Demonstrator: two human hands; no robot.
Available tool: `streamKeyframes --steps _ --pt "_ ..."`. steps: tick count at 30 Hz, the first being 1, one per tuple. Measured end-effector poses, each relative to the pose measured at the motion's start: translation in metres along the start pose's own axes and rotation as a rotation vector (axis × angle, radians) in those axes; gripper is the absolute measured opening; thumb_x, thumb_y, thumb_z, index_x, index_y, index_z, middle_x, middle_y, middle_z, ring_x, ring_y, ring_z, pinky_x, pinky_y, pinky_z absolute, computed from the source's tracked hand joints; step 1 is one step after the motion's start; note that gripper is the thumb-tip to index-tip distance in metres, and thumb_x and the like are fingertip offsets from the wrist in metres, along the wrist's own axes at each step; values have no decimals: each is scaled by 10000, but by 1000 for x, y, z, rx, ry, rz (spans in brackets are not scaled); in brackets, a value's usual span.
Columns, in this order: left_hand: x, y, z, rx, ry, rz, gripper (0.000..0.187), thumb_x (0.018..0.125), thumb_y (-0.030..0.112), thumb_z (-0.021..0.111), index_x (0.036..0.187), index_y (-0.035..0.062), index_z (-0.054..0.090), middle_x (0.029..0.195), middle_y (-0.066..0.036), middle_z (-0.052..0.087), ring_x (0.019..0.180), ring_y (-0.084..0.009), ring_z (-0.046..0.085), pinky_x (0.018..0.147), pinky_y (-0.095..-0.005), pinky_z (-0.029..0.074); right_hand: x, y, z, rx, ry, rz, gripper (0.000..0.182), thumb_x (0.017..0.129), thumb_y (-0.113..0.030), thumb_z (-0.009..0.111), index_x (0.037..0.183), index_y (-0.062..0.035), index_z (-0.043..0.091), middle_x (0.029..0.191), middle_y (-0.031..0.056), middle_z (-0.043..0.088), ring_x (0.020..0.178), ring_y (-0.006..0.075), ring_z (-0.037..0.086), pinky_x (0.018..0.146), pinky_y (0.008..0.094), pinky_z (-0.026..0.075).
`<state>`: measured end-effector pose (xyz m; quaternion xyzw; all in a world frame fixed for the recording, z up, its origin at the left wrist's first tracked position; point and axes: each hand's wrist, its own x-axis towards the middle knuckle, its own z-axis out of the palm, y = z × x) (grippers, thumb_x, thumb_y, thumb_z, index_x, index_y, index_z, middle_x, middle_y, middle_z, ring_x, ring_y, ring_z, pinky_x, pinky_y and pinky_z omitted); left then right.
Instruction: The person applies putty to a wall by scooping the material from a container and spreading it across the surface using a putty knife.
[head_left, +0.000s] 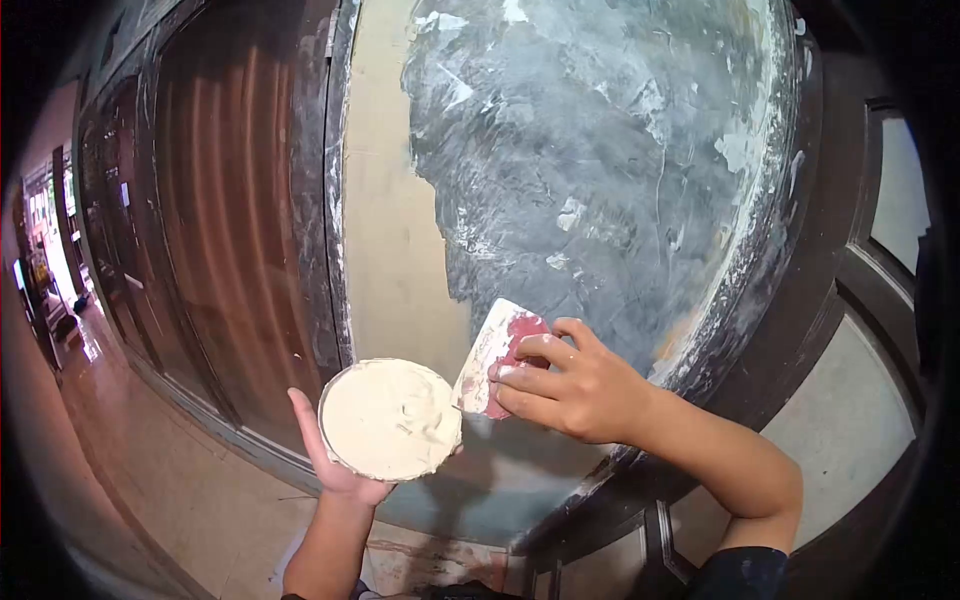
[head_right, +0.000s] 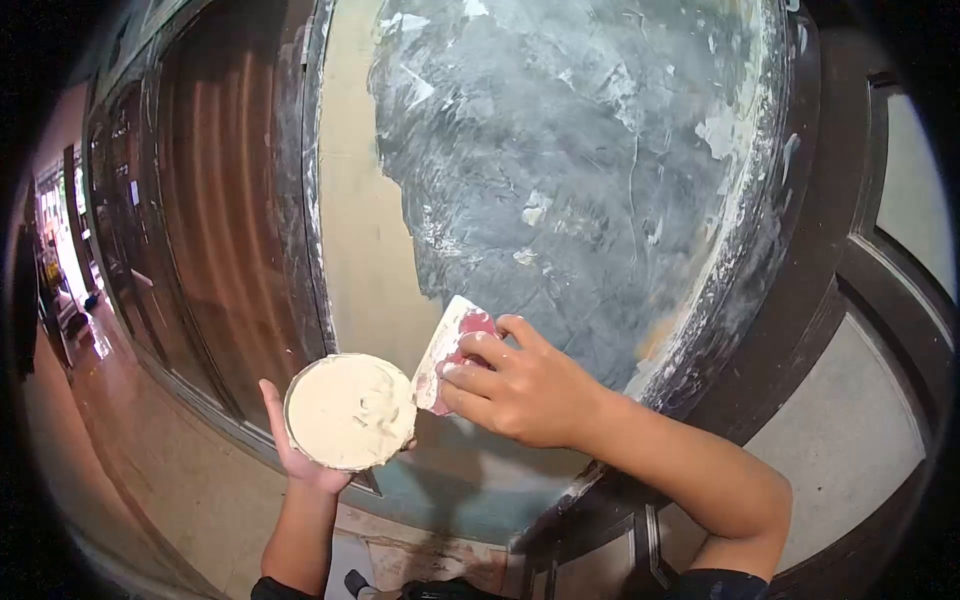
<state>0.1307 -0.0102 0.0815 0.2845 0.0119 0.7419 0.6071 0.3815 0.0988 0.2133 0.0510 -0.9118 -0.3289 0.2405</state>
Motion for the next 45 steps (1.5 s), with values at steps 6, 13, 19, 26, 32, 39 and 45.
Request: streamKeyframes --steps 6,13,19,26,32,39,45 --pt "4 1 5 15 107 51 1062 941 899 272 1539 43 468 1524 -254 528 1301 -526 577 949 -837 462 9 -7 -11 -7 26 -61 233 873 -249 712 1033 -82 732 1081 35 719 1082 231 642 934 508 505" --pt "7 -3 1 66 151 102 1043 965 875 268 1509 17 502 1494 -223 573 1296 -437 614 1053 -645 518 9 -12 -14 25 -26 -89 285 872 -200 684 1128 -94 747 1158 30 716 1113 229 650 949 513 497" --pt "7 -6 3 36 128 88 1027 972 866 283 1462 3 549 1447 -209 614 1272 -385 641 1085 -538 528 6 -17 -15 99 -41 -84 298 880 -188 672 1155 -96 739 1163 22 710 1128 228 641 938 502 500" --pt "6 -11 7 35 87 73 1032 971 865 285 1470 -1 542 1439 -216 621 1273 -389 643 1085 -540 528 2 -18 -12 115 7 -64 237 886 -230 652 1070 -92 711 1122 41 715 1102 239 642 924 495 506" --pt "9 -15 3 45 78 48 1037 970 869 274 1463 -1 547 1443 -212 618 1273 -384 641 1093 -532 524 -1 -19 -10 121 19 -27 238 889 -240 651 1090 -122 701 1115 11 710 1080 226 636 830 427 490" --pt "12 -20 2 17 72 44 1017 970 866 282 1466 20 551 1442 -204 620 1283 -384 633 1110 -540 506 0 -10 -13 65 70 23 199 869 -247 671 1041 -152 698 1073 -31 710 1002 181 638 745 367 470" --pt "15 -24 0 48 94 41 1084 934 909 267 1537 31 467 1543 -230 522 1336 -454 574 1082 -679 480 2 -1 -17 41 66 123 169 858 -207 663 1016 -169 709 1001 -44 707 956 172 624 763 399 442"
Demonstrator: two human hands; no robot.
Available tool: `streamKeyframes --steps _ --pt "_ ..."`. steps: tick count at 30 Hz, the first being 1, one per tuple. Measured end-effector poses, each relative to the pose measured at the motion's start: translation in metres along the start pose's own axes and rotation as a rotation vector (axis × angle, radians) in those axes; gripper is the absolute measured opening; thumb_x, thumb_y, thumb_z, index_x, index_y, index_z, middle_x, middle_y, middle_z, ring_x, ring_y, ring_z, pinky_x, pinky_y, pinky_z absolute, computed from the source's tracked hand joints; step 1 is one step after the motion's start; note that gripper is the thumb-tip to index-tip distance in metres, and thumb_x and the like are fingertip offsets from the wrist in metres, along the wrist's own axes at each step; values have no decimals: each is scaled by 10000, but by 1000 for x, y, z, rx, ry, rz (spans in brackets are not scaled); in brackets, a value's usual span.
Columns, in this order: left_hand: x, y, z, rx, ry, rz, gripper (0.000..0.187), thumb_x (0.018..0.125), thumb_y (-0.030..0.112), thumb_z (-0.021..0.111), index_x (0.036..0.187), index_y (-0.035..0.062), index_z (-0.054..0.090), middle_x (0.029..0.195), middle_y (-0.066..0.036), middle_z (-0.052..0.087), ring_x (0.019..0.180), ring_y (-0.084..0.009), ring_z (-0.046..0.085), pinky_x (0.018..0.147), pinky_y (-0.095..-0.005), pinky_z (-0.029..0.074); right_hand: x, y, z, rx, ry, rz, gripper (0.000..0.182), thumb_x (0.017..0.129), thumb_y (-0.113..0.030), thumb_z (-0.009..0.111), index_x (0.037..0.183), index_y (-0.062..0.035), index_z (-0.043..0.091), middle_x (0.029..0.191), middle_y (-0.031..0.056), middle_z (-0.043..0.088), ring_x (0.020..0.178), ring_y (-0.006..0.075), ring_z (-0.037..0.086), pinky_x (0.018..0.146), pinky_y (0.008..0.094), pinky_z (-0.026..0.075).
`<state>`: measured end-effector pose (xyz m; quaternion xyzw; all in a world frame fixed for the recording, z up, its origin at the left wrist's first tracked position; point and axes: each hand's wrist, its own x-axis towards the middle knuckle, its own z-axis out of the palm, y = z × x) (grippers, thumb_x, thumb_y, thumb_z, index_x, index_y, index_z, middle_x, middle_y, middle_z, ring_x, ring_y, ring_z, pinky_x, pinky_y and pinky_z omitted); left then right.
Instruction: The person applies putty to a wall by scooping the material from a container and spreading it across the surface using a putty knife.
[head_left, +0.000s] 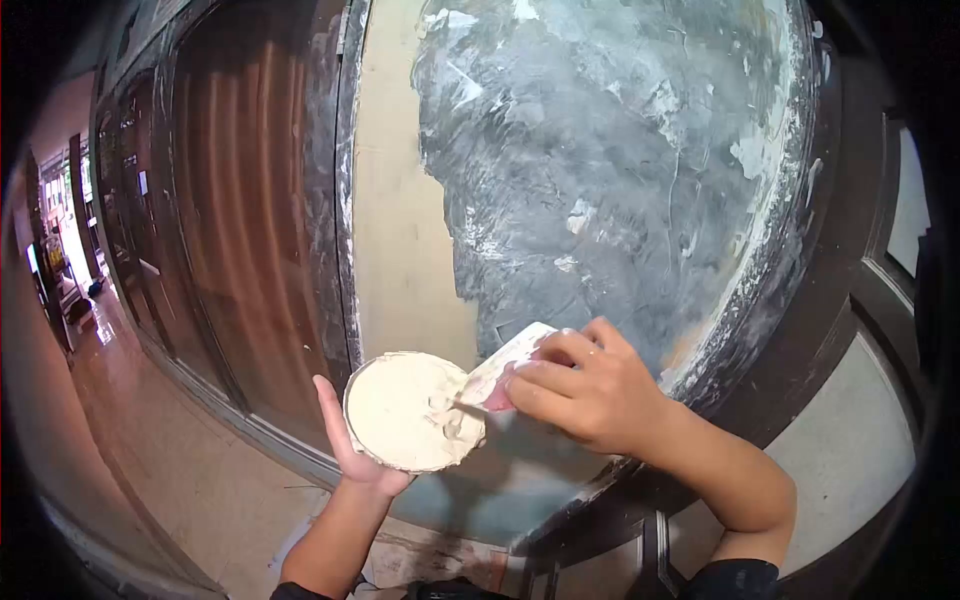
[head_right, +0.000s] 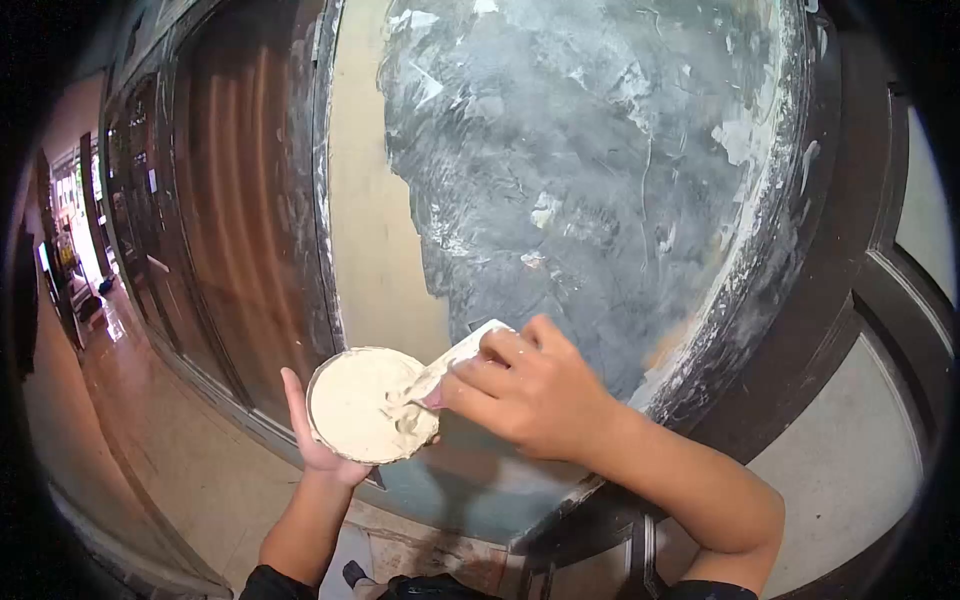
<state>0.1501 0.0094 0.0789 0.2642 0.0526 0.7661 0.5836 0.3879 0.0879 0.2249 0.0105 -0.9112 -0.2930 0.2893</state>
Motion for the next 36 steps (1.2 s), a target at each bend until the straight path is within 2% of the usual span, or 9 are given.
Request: streamKeyframes --steps 4,7,11,15,17,18,19,21,36 --pt "-4 1 12 -31 -16 -41 1111 926 919 253 1575 32 414 1587 -248 461 1369 -494 533 1064 -748 454 4 3 -3 -48 -70 119 175 887 -138 645 1043 -186 706 971 -28 677 1000 171 620 913 535 386" --pt "1 -2 11 33 -45 -21 1153 900 948 230 1602 47 384 1616 -249 422 1396 -515 502 1006 -838 416 7 11 6 72 -72 166 224 892 -89 624 1089 -180 682 956 -18 631 1009 195 622 925 556 395" --pt "6 1 17 3 -90 -41 1162 888 958 226 1611 60 376 1629 -253 400 1404 -527 488 1025 -828 414 16 21 18 167 -42 243 233 888 -29 615 1099 -125 639 936 30 580 968 240 608 944 482 408" --pt "6 9 7 12 -66 -35 1149 879 965 224 1619 99 377 1634 -255 391 1408 -542 475 1013 -852 399 30 36 33 222 75 312 113 941 -108 686 1040 -98 631 947 68 621 926 282 616 860 435 392" --pt "5 13 3 -33 -51 -54 1177 898 951 165 1607 35 374 1600 -242 453 1423 -461 502 1149 -665 430 37 49 39 208 63 372 247 923 -263 770 1020 -80 634 963 81 660 927 289 631 856 438 386" --pt "5 14 -4 -173 -274 -78 1188 880 968 188 1611 50 370 1605 -246 441 1417 -491 493 1098 -745 426 37 57 47 150 82 398 283 907 -296 786 1018 -82 638 962 81 664 928 289 633 856 442 383" --pt "5 16 -12 -173 -275 -84 1188 880 968 188 1611 50 370 1605 -246 441 1417 -491 493 1098 -745 426 36 64 59 92 99 425 319 892 -329 802 1017 -84 641 961 80 668 928 289 635 856 446 381" --pt "1 21 -25 -90 -41 -86 1136 878 965 236 1608 109 398 1628 -248 406 1395 -546 484 1004 -864 390 37 74 75 42 108 460 341 881 -353 810 1016 -87 644 959 82 672 928 291 637 850 449 377" --pt "14 78 -81 -50 -80 31 1093 886 950 285 1589 126 430 1605 -234 443 1344 -565 517 938 -888 409 52 88 135 -197 51 359 377 892 -451 767 932 -105 625 843 73 599 815 278 575 771 446 351"
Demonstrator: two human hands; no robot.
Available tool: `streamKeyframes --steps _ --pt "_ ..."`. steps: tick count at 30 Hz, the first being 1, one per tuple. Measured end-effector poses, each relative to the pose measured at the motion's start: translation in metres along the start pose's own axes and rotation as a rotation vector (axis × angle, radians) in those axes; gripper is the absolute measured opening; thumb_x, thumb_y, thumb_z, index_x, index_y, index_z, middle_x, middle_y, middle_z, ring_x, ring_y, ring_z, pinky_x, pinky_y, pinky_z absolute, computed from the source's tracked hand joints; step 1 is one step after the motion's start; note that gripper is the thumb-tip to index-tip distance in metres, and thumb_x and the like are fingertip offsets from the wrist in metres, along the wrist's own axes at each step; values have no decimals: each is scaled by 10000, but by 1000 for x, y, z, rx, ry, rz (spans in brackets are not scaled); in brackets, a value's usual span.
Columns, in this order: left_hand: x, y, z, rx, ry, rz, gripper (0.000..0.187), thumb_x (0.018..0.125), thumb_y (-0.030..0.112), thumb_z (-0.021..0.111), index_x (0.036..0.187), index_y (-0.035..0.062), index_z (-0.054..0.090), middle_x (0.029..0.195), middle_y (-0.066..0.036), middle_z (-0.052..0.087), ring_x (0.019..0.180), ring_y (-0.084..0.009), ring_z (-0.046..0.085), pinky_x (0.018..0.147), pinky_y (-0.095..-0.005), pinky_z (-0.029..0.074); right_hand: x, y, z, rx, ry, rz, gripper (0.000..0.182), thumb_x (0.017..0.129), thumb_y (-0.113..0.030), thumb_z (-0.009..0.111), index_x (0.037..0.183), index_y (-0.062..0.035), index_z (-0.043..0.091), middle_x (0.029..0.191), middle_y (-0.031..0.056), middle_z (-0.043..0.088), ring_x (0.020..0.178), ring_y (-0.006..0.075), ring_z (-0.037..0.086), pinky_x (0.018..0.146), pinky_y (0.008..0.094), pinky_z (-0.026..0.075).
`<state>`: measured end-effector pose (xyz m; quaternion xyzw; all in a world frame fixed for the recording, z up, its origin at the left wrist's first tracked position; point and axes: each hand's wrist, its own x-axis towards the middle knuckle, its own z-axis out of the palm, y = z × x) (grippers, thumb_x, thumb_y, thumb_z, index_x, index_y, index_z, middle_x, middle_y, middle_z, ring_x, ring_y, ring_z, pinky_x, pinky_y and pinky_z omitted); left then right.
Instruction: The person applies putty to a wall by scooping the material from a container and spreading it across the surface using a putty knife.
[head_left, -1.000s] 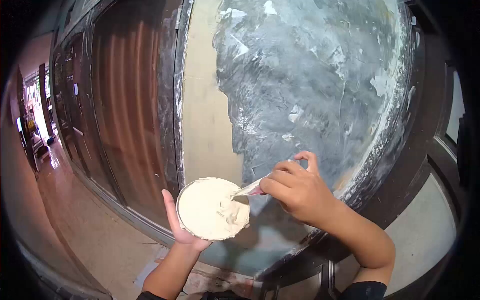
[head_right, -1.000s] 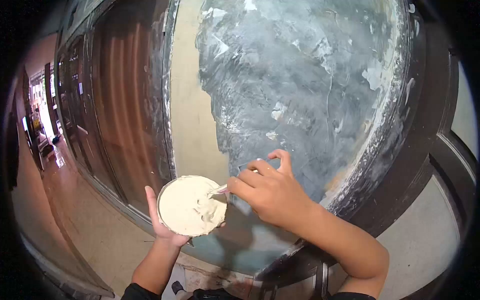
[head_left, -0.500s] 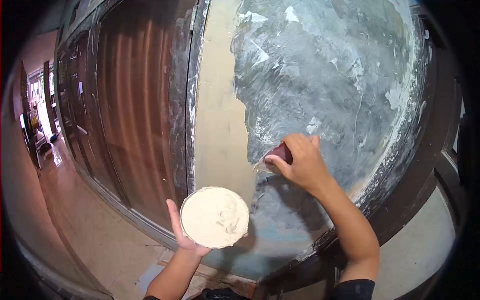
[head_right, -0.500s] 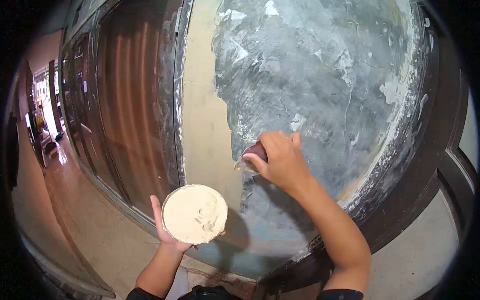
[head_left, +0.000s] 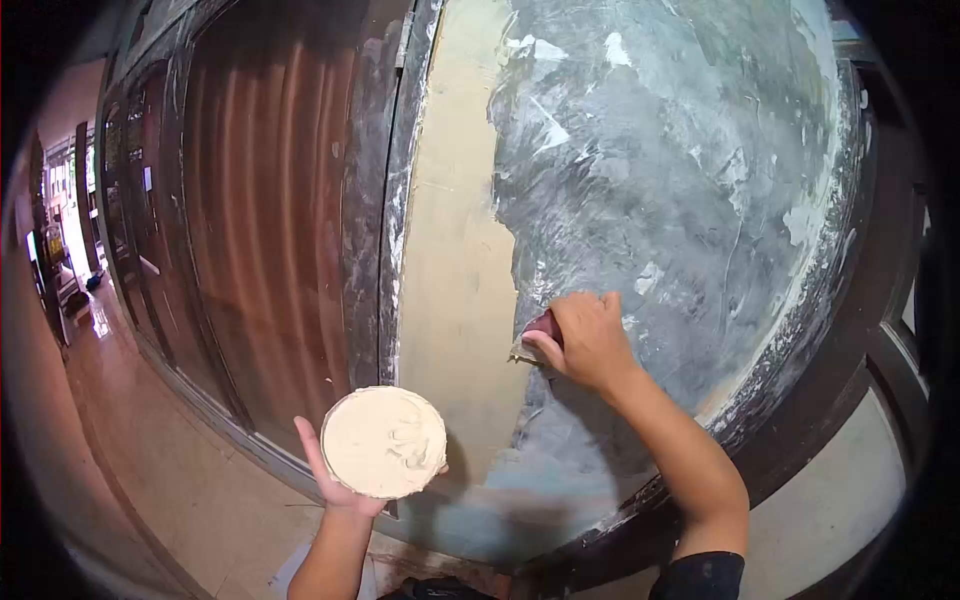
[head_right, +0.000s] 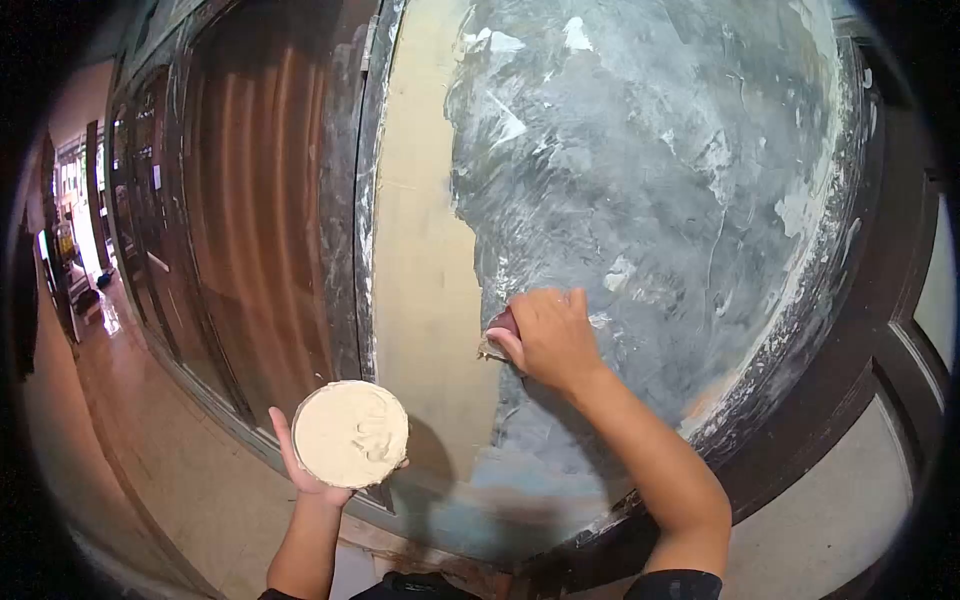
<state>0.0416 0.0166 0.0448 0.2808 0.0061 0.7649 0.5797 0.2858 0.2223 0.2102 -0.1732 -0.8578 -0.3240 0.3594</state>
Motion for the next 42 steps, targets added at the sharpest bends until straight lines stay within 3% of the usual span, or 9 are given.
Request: streamKeyframes --steps 11,17,22,25,27,28,34,39,42 --pt "0 4 -9 -39 34 -3 1107 881 952 303 1583 107 436 1591 -238 459 1330 -555 533 937 -879 422 53 13 -33 -49 232 -7 341 896 -421 766 940 -111 630 837 74 606 809 283 572 794 445 347" --pt "-9 9 -18 -44 104 35 1079 891 941 311 1568 115 457 1587 -230 467 1327 -549 536 934 -875 427 13 -7 4 -118 -68 -105 367 937 -465 708 925 -105 638 844 78 613 814 298 584 798 460 354" --pt "-7 14 -14 -75 149 45 1070 901 932 308 1565 106 461 1571 -228 488 1336 -536 533 917 -866 445 76 29 -36 -94 423 45 357 880 -419 789 937 -100 638 871 76 636 811 303 595 811 438 367" --pt "-9 24 1 -504 331 76 1072 903 932 305 1570 107 456 1574 -231 484 1340 -541 528 907 -866 449 42 10 -22 33 181 -12 382 851 -423 810 955 -97 640 868 75 637 827 301 608 806 443 379" --pt "-13 23 -17 -8 -29 32 1062 901 933 307 1581 130 444 1585 -219 475 1339 -526 539 938 -850 453 6 -7 2 6 -87 -74 375 872 -444 781 946 -106 636 857 72 626 827 303 606 801 456 380" --pt "-15 24 -16 -75 23 20 1084 882 955 272 1583 145 436 1595 -224 451 1351 -543 519 953 -859 440 8 -7 4 9 -89 -73 375 872 -444 781 946 -106 636 857 72 626 827 303 606 801 456 380" --pt "-13 30 -2 -47 82 14 1041 910 925 300 1570 135 453 1560 -205 503 1312 -508 569 922 -831 487 99 40 -54 -145 460 141 402 876 -428 804 999 -72 664 888 92 695 814 310 636 792 445 385" --pt "-18 47 -10 -92 29 46 1064 911 925 297 1575 107 447 1563 -202 504 1325 -504 563 918 -834 485 27 -6 -25 35 -38 -26 388 886 -459 777 905 -96 642 854 83 642 800 296 620 793 440 389" --pt "-22 51 -22 21 90 56 1075 895 936 315 1576 116 447 1571 -196 495 1326 -532 547 885 -858 477 1 -10 15 -128 -56 -181 395 902 -504 730 884 -124 624 805 64 597 783 279 609 771 438 398"
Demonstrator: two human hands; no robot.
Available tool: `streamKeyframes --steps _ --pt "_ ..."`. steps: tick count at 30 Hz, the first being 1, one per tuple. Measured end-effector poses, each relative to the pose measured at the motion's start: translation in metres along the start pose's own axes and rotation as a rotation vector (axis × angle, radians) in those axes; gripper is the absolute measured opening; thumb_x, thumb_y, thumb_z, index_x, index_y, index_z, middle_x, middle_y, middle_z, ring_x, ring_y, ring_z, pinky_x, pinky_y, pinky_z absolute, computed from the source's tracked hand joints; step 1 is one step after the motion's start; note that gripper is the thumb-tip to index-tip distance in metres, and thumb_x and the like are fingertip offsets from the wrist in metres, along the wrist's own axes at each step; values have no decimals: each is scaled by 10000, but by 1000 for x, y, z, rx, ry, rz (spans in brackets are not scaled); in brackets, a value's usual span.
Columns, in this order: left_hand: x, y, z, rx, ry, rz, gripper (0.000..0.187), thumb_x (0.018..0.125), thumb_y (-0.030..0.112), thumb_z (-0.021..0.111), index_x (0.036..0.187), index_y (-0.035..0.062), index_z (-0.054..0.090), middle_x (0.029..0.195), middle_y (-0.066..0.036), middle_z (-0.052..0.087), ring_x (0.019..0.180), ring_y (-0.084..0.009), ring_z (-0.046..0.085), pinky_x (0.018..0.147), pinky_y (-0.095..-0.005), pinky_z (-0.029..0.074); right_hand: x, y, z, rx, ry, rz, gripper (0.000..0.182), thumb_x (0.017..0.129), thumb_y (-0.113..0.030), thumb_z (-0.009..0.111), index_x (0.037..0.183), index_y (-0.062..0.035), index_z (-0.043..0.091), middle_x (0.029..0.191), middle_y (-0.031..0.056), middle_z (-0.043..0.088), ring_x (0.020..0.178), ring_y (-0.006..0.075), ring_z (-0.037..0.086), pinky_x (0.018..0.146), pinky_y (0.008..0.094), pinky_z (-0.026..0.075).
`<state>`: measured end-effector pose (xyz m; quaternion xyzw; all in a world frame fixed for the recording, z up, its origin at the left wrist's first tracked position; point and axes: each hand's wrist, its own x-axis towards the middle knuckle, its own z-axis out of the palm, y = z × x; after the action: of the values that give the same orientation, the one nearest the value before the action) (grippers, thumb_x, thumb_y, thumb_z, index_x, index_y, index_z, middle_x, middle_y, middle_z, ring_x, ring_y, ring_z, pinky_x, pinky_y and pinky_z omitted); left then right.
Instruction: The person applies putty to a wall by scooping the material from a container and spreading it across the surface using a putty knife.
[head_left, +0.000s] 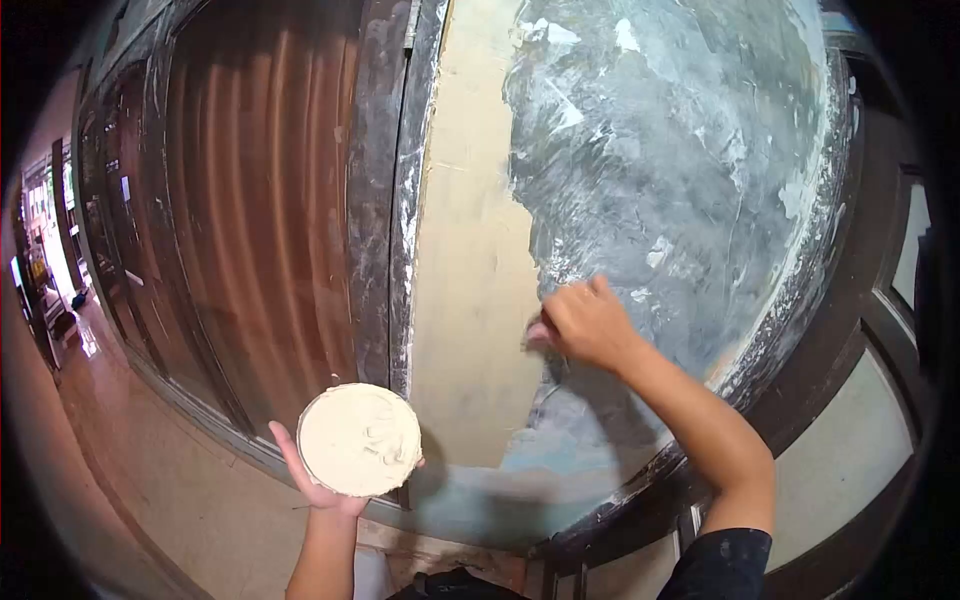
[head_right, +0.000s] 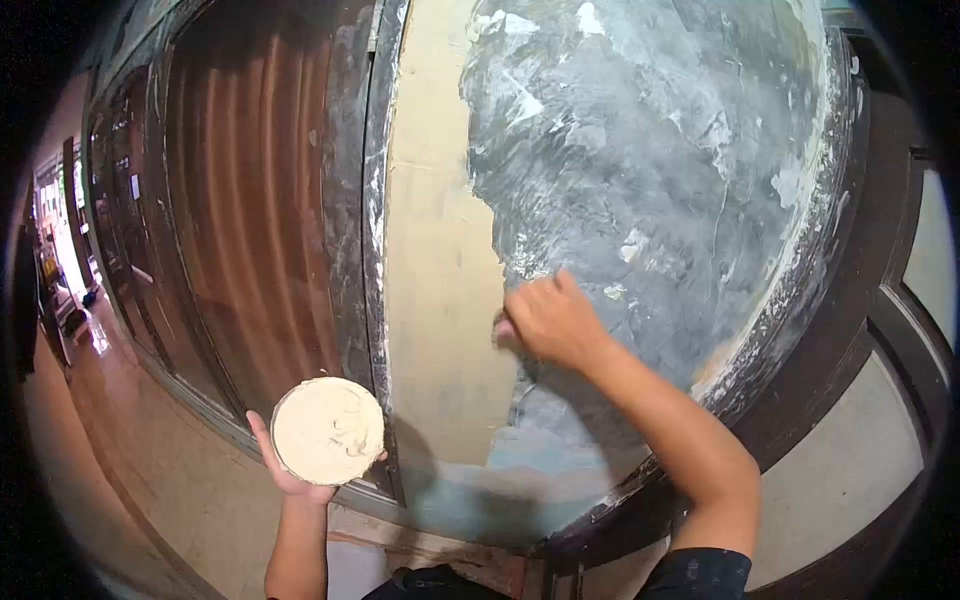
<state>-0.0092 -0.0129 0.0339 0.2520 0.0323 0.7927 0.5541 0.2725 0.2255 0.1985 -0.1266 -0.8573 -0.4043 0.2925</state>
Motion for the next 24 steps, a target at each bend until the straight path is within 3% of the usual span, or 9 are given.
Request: streamKeyframes --steps 5,7,11,13,16,17,19,22,24 --pt "-5 1 5 -123 73 -44 1042 909 921 324 1561 120 464 1568 -203 492 1300 -530 564 862 -857 486 77 57 -52 -81 487 438 372 897 -435 787 941 -98 637 811 69 623 799 288 614 777 445 401" --pt "-9 2 0 -64 37 -44 1045 908 922 323 1554 113 470 1560 -206 500 1297 -532 566 852 -860 486 65 53 -49 -59 511 464 372 881 -426 804 932 -97 640 799 76 621 792 299 611 771 444 403" --pt "-14 8 -16 -312 41 -105 1132 838 993 266 1617 178 374 1625 -235 400 1382 -577 475 953 -895 406 -4 -11 -7 63 -57 60 384 883 -481 760 883 -119 633 783 62 604 777 278 600 766 424 405" --pt "-12 7 -27 -54 -26 -79 1145 833 998 263 1613 167 381 1620 -236 407 1377 -576 481 951 -893 410 -10 -8 16 -54 -26 -61 381 905 -503 720 856 -140 615 771 56 582 772 263 593 775 431 401" --pt "-8 9 -26 -74 -54 -90 1146 838 994 262 1607 155 391 1616 -231 415 1369 -572 490 951 -887 416 56 39 -27 -58 250 205 401 917 -473 738 901 -90 623 794 85 594 752 312 584 752 427 415" --pt "-9 7 -12 -39 29 -49 1085 894 940 295 1557 96 458 1533 -232 520 1240 -551 598 848 -852 493 69 54 -35 -116 510 284 435 873 -460 798 967 -64 644 824 99 621 753 331 580 759 433 419" --pt "-7 10 -1 -90 95 -50 1086 893 941 296 1559 98 456 1530 -226 525 1242 -551 597 844 -859 488 68 61 -48 -92 543 456 481 832 -456 838 1006 -48 650 861 111 652 777 335 602 767 437 424" --pt "-4 15 -9 -79 47 -40 1084 891 941 305 1559 101 459 1533 -216 526 1260 -547 587 850 -861 486 33 25 -38 77 158 242 447 840 -472 824 956 -74 658 857 90 655 808 318 632 759 424 421" --pt "-2 18 -15 -61 30 -24 1079 891 939 313 1558 103 464 1546 -209 518 1286 -542 573 871 -867 474 4 -8 -11 40 -114 -17 451 908 -538 710 898 -95 630 767 61 603 733 290 606 740 432 421"
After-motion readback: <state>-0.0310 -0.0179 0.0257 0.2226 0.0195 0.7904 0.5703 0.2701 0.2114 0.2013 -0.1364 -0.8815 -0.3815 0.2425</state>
